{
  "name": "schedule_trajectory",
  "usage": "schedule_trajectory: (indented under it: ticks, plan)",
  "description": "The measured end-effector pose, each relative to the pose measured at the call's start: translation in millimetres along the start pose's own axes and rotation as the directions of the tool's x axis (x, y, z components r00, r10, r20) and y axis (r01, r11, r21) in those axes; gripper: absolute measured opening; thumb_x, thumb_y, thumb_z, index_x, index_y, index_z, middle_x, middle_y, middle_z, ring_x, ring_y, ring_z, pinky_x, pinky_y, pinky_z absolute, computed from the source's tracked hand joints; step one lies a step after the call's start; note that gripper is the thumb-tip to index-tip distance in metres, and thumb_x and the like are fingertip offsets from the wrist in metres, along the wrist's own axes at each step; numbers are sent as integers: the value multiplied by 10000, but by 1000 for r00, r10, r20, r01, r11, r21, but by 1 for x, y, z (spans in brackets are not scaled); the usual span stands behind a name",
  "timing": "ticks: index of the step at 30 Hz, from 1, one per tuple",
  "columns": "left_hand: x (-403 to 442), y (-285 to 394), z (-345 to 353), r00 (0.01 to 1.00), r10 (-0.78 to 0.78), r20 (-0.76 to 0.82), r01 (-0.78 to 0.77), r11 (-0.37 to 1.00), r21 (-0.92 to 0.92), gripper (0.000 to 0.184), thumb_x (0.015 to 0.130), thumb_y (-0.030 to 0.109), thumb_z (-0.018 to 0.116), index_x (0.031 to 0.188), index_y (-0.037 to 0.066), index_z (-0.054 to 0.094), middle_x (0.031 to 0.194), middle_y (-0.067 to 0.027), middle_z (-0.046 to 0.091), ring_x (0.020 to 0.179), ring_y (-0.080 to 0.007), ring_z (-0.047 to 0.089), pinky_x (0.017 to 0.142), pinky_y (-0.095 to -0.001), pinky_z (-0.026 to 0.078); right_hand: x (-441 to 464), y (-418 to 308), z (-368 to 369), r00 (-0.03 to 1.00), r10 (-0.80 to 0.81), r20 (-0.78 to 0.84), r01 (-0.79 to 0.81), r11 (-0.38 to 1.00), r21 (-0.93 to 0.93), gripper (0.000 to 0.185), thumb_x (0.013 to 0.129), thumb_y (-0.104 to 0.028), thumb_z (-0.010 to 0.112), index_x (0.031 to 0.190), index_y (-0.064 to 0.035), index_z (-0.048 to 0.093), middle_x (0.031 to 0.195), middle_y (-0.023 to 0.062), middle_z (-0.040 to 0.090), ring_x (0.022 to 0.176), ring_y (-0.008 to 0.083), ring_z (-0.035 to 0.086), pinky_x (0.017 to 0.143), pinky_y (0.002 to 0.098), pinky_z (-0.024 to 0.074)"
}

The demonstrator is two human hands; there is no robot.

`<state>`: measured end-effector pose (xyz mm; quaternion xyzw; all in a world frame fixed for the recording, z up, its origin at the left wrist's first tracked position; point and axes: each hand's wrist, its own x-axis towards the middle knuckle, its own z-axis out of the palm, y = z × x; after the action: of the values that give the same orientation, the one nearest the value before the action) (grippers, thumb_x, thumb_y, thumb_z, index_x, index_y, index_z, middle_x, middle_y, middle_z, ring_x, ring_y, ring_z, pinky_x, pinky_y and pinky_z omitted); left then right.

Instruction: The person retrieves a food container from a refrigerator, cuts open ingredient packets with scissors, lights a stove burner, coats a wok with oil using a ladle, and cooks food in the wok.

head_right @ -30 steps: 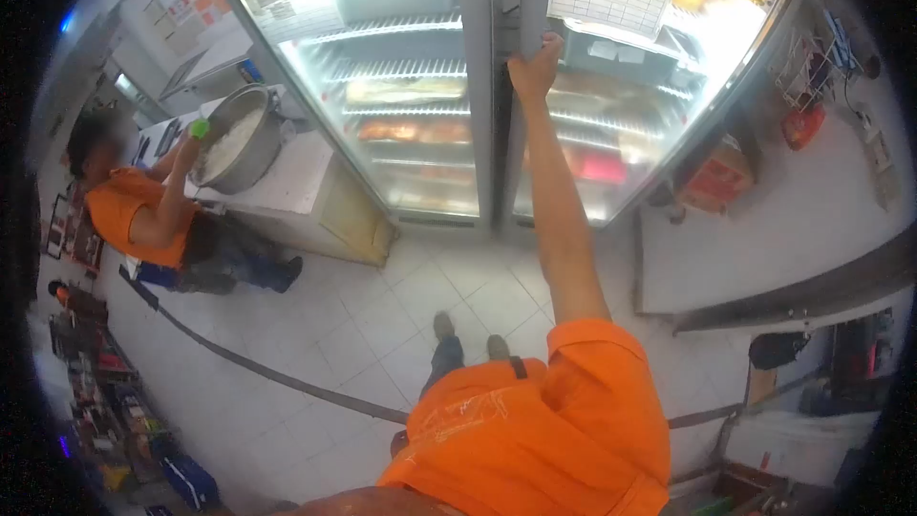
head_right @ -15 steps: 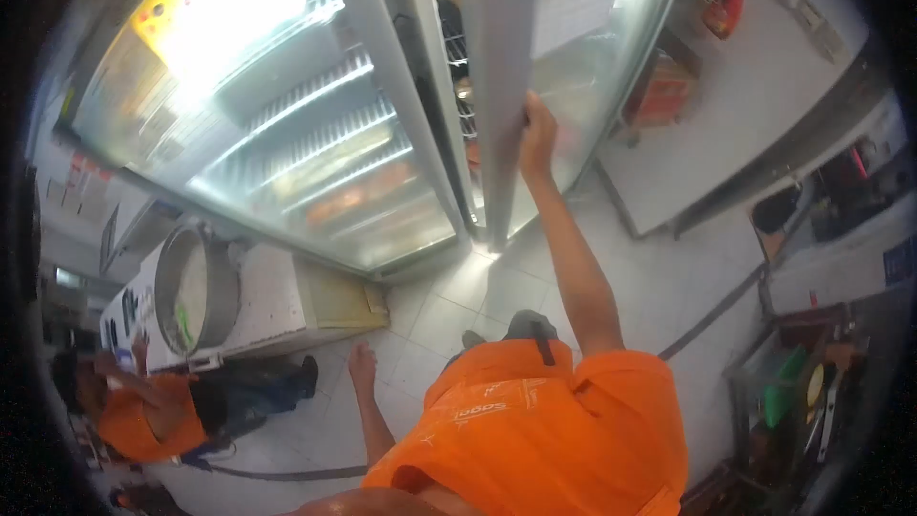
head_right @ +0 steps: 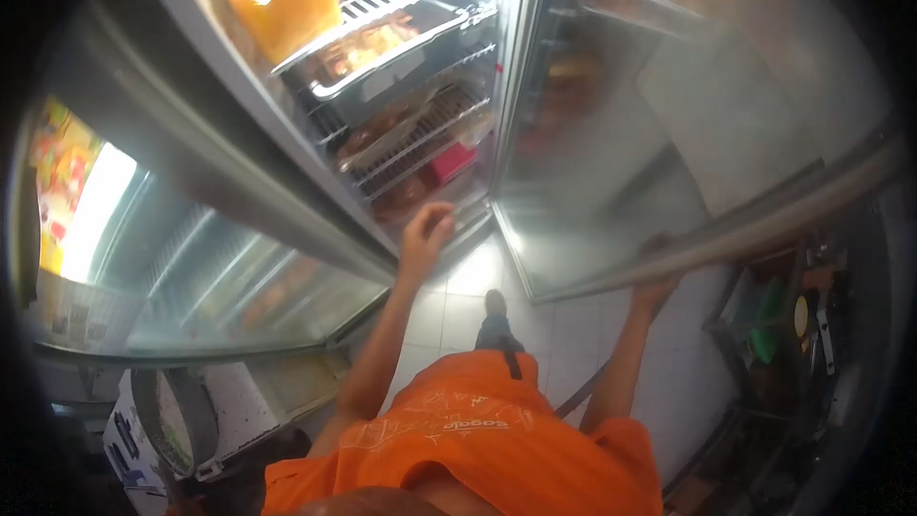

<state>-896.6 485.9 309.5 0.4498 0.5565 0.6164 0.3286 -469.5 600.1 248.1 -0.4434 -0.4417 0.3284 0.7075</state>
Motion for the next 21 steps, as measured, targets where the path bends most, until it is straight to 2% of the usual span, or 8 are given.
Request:
schedule_trajectory:
  ticks: [2,5,7,9,13,15,18,21]
  plan:
    - [63,15,46,993,121,-4,-121,992,-38,203,896,64,578,1088,8,612,965,-75,664,911,-135,621,824,-260,484,40,2,-8,989,147,-26,-119,883,454,633,872,-469,433,1260,29,490,1150,171,552,1000,281,551,876,384,441]
    - [167,34,102,955,256,-151,-253,967,39,270,862,52,586,1120,-28,588,1053,-154,656,1018,-246,631,902,-334,482,86,13,-37,977,155,145,-202,887,415,624,877,-466,422,1262,21,488,1161,172,545,1024,288,534,881,388,435]
    - [246,27,138,729,539,-423,-390,834,390,401,803,109,645,1142,-82,548,1076,-227,633,1072,-341,606,953,-396,458,108,28,-53,978,86,188,-162,884,438,604,891,-460,415,1262,11,494,1184,168,548,1085,292,516,922,407,423]
    - [321,-3,165,613,555,-562,-150,780,607,469,756,143,684,1125,-105,536,1058,-252,628,1048,-367,605,949,-413,455,125,33,-56,985,142,101,-174,837,518,586,902,-447,412,1270,2,494,1186,162,555,1094,288,516,947,413,413]
    - [371,38,169,728,-31,-685,152,981,117,713,694,198,741,1218,-146,402,1156,-343,533,1139,-416,518,995,-435,402,180,51,-60,949,-283,141,238,934,268,669,834,-487,546,1373,-128,376,1222,187,525,933,341,556,765,467,484]
    - [398,20,167,651,57,-757,22,995,93,656,667,196,759,1161,-119,466,1118,-283,563,1067,-391,553,935,-424,439,194,65,-67,865,-464,193,443,885,141,758,801,-506,613,1425,-193,318,1240,200,510,852,367,576,674,493,520]
    - [427,6,171,552,58,-832,-269,957,-111,599,656,198,783,1099,-93,505,1000,-213,600,912,-344,593,855,-436,469,205,78,-78,985,-154,74,122,938,325,660,811,-536,576,1351,-208,387,1169,139,529,869,322,556,721,477,485]
    - [449,-19,157,673,30,-739,-608,592,-530,559,656,189,784,1073,-66,513,969,-180,597,867,-303,586,820,-447,470,211,81,-77,999,-35,11,28,917,397,651,816,-530,567,1348,-198,393,1170,140,531,881,320,554,735,474,480]
